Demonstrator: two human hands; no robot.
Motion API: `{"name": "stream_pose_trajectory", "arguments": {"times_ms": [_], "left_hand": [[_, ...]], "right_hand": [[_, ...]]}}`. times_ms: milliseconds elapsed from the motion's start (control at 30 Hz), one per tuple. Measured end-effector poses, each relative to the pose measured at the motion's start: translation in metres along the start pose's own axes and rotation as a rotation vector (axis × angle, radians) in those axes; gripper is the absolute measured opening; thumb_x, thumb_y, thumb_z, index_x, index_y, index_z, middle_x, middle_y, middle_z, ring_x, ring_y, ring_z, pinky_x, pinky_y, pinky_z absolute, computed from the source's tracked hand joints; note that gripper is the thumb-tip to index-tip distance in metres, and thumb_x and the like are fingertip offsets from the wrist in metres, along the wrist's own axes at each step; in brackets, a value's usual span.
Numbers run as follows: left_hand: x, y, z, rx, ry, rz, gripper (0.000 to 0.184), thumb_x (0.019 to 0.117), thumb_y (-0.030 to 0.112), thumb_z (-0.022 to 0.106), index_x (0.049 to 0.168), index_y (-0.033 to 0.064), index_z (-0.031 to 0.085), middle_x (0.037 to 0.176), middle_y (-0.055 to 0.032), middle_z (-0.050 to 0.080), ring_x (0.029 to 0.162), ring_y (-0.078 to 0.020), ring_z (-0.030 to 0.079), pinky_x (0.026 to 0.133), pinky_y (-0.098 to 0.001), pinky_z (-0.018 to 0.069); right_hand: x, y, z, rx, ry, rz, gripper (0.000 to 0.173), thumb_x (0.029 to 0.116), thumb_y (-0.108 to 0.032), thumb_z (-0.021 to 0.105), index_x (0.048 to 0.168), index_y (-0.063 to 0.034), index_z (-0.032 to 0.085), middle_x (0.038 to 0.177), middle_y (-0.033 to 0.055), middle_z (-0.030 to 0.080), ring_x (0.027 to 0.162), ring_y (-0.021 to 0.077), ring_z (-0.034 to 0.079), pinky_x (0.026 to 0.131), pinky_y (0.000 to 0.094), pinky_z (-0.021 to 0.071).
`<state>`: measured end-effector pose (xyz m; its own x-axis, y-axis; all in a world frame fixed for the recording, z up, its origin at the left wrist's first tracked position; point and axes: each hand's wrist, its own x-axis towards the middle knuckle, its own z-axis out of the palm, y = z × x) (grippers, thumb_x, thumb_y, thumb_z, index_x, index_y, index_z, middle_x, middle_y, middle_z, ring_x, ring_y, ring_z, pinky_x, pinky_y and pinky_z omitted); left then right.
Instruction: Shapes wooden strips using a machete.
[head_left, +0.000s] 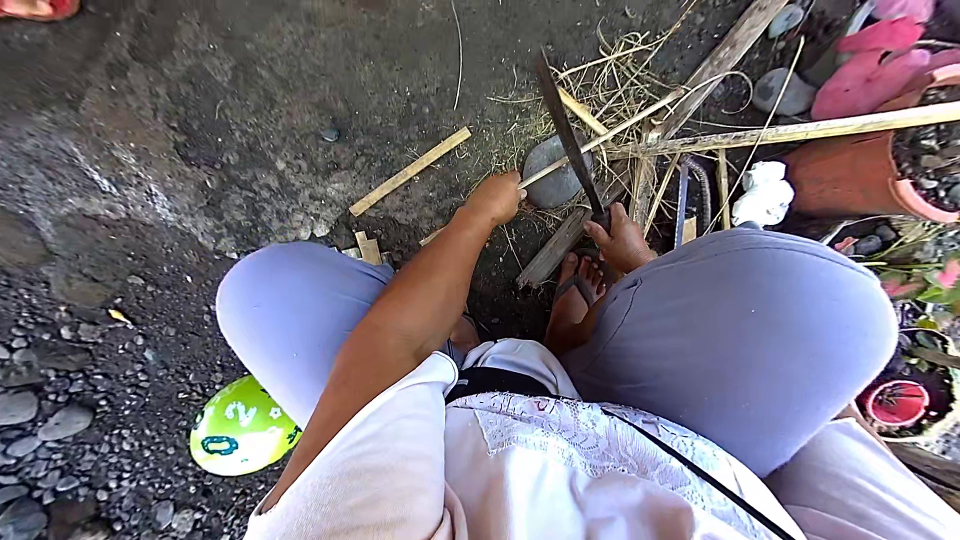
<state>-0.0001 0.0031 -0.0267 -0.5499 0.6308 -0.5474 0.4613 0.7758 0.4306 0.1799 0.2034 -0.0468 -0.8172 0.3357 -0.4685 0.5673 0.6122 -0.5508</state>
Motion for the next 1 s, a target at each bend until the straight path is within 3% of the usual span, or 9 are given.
{"name": "stream_pose_trajectory", "arguments": {"times_ms": [100,267,367,500,667,767,1000], "left_hand": [[-0.002,-0.001,0.002,0.001,0.005,-0.026,0.043,0.1133,0.031,0.036,0.132,-0.0023,0.057,0.12,-0.0294,0.065,0.116,-0.0463,0.064,0.097,-0.0649,0.0491],[-0.004,0.003,0.004,0.026,0.036,-0.118,0.042,0.1131,0.035,0.035,0.131,0.0057,0.058,0.117,-0.0252,0.067,0.113,-0.0452,0.066,0.09,-0.067,0.0511],[-0.005,0.007,0.005,0.047,0.032,-0.166,0.042,0.113,0.038,0.034,0.133,0.0085,0.056,0.117,-0.0247,0.068,0.111,-0.0456,0.066,0.087,-0.0668,0.0521],[-0.008,0.013,0.007,0.067,0.044,-0.205,0.041,0.1131,0.037,0.034,0.132,0.0077,0.056,0.115,-0.0256,0.068,0.109,-0.0462,0.067,0.086,-0.067,0.0525],[-0.009,0.014,0.011,0.082,0.067,-0.214,0.042,0.1132,0.038,0.033,0.131,0.0072,0.055,0.11,-0.0258,0.069,0.108,-0.0463,0.068,0.085,-0.0661,0.0528],[-0.009,0.016,0.013,0.074,0.07,-0.215,0.043,0.113,0.038,0.034,0.135,0.0075,0.055,0.115,-0.0251,0.069,0.112,-0.0446,0.067,0.089,-0.0647,0.0523],[-0.009,0.026,0.009,0.087,0.057,-0.208,0.047,0.1131,0.041,0.03,0.13,0.0058,0.055,0.114,-0.0237,0.068,0.112,-0.0424,0.067,0.089,-0.0633,0.0524]], "right_hand": [[0.001,-0.005,-0.009,-0.039,0.065,-0.039,0.054,0.1056,-0.044,0.057,0.13,0.004,0.052,0.095,0.027,0.067,0.087,0.0449,0.069,0.08,0.0647,0.0537],[0.0,-0.009,-0.019,-0.02,0.182,-0.164,0.057,0.1058,-0.047,0.052,0.13,0.0043,0.053,0.088,0.0231,0.068,0.078,0.0414,0.069,0.074,0.0614,0.0547],[0.005,-0.006,-0.014,-0.027,0.144,-0.138,0.057,0.1054,-0.049,0.052,0.128,0.0037,0.053,0.085,0.0216,0.067,0.077,0.0407,0.069,0.073,0.0616,0.0546],[0.006,-0.003,-0.011,-0.059,0.007,-0.077,0.057,0.1072,-0.045,0.053,0.132,0.0054,0.052,0.095,0.0268,0.068,0.089,0.0457,0.07,0.082,0.0645,0.0539],[0.002,-0.005,-0.011,-0.066,0.011,-0.058,0.056,0.107,-0.046,0.053,0.133,0.0037,0.052,0.094,0.0265,0.068,0.089,0.0465,0.069,0.081,0.0654,0.0537],[0.0,-0.007,-0.009,-0.047,0.007,-0.023,0.057,0.1067,-0.047,0.053,0.133,0.0033,0.052,0.094,0.0266,0.068,0.089,0.0465,0.07,0.081,0.0652,0.0537],[-0.003,0.002,-0.003,0.007,0.07,-0.04,0.057,0.1063,-0.047,0.053,0.135,0.0024,0.052,0.094,0.026,0.068,0.088,0.0448,0.07,0.081,0.0639,0.0542]]}}
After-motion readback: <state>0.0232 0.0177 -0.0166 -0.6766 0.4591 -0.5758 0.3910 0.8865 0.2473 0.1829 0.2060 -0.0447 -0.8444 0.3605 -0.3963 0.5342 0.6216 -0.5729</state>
